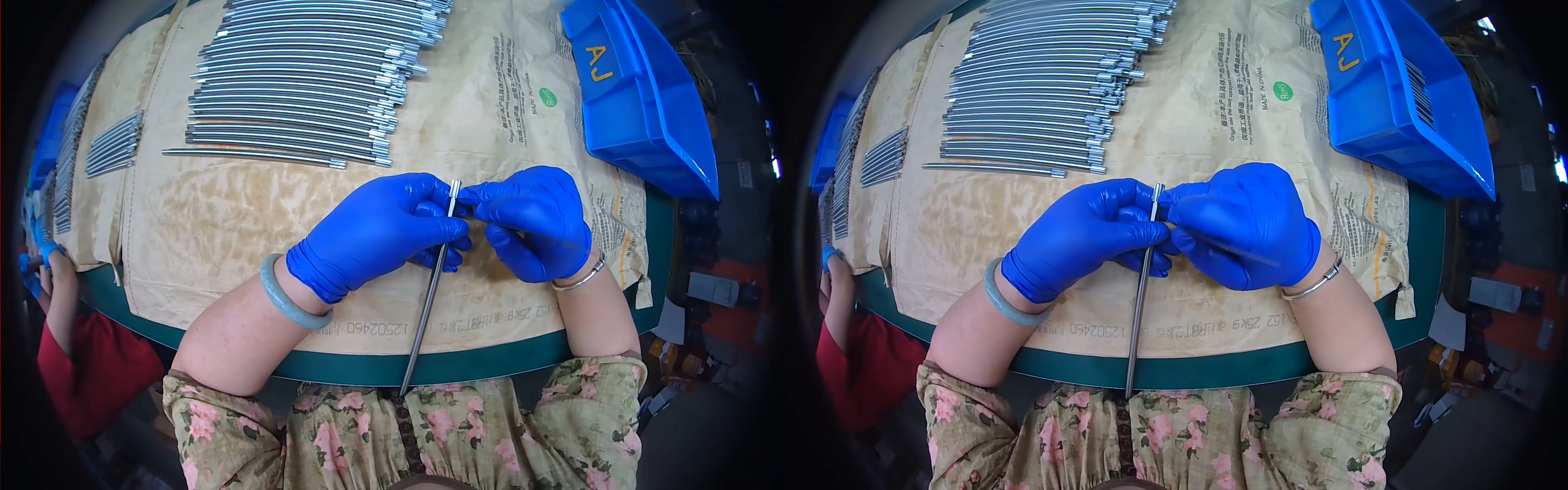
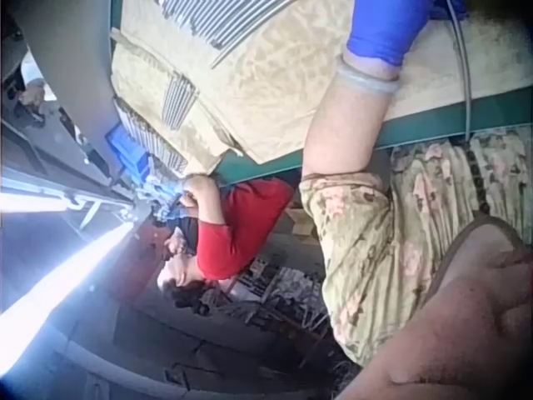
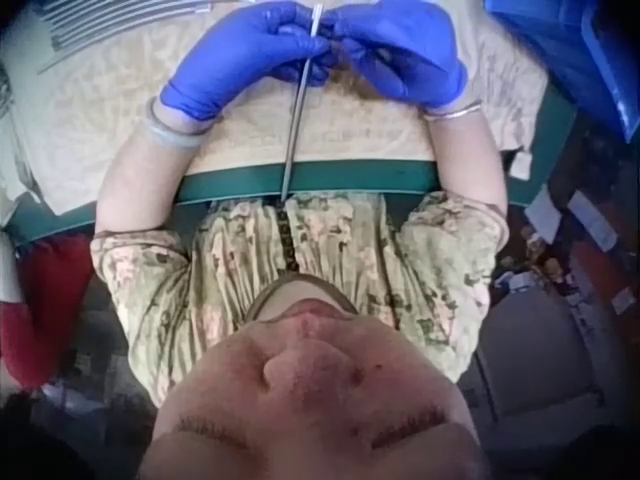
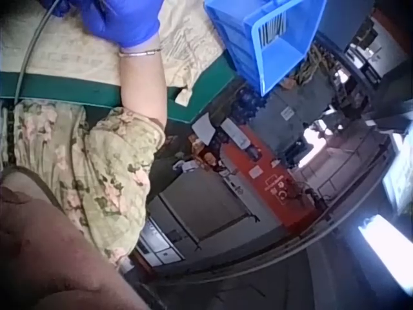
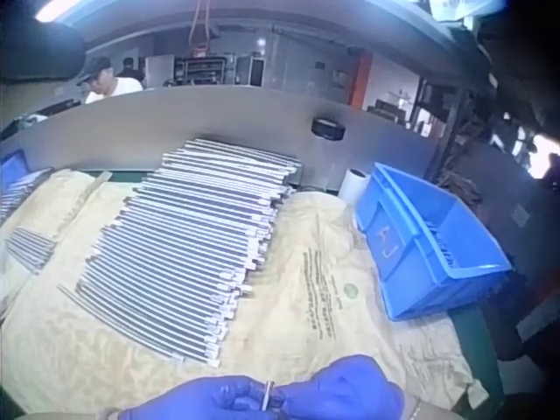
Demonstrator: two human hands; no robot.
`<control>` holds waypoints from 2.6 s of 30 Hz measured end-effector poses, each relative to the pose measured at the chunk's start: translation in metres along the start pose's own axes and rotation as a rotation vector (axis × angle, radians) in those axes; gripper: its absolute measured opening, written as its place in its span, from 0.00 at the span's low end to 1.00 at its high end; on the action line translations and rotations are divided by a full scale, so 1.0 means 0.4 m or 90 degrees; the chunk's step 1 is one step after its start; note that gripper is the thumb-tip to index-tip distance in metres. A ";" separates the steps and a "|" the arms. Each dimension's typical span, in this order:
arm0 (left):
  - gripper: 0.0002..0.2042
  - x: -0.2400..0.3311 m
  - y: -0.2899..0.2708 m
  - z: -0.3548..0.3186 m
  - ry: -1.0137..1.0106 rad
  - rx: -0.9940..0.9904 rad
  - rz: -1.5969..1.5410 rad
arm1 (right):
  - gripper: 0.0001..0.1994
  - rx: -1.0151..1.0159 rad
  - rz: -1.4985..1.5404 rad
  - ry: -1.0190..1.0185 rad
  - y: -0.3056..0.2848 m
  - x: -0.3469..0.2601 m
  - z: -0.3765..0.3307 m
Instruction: The recorder is sorting and inspecting metal rods at a manual workstation in a factory environment.
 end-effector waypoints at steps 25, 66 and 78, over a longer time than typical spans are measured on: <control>0.11 -0.012 -0.009 0.002 0.007 -0.015 -0.008 | 0.12 -0.075 -0.166 -0.011 0.010 -0.014 0.001; 0.10 -0.019 -0.001 0.007 0.013 0.028 0.071 | 0.13 0.022 -0.140 -0.048 0.007 -0.016 -0.010; 0.11 -0.023 -0.005 0.017 0.008 0.033 0.102 | 0.10 0.122 -0.119 0.021 0.017 0.049 -0.017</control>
Point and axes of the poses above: each hand's wrist, its own z-axis towards the middle knuckle, its own y-axis out of the palm, x = y × z, the point moved 3 cm from there along z, towards the middle knuckle, and after that the axes turned 7 degrees about -x, right-handed, at the moved point
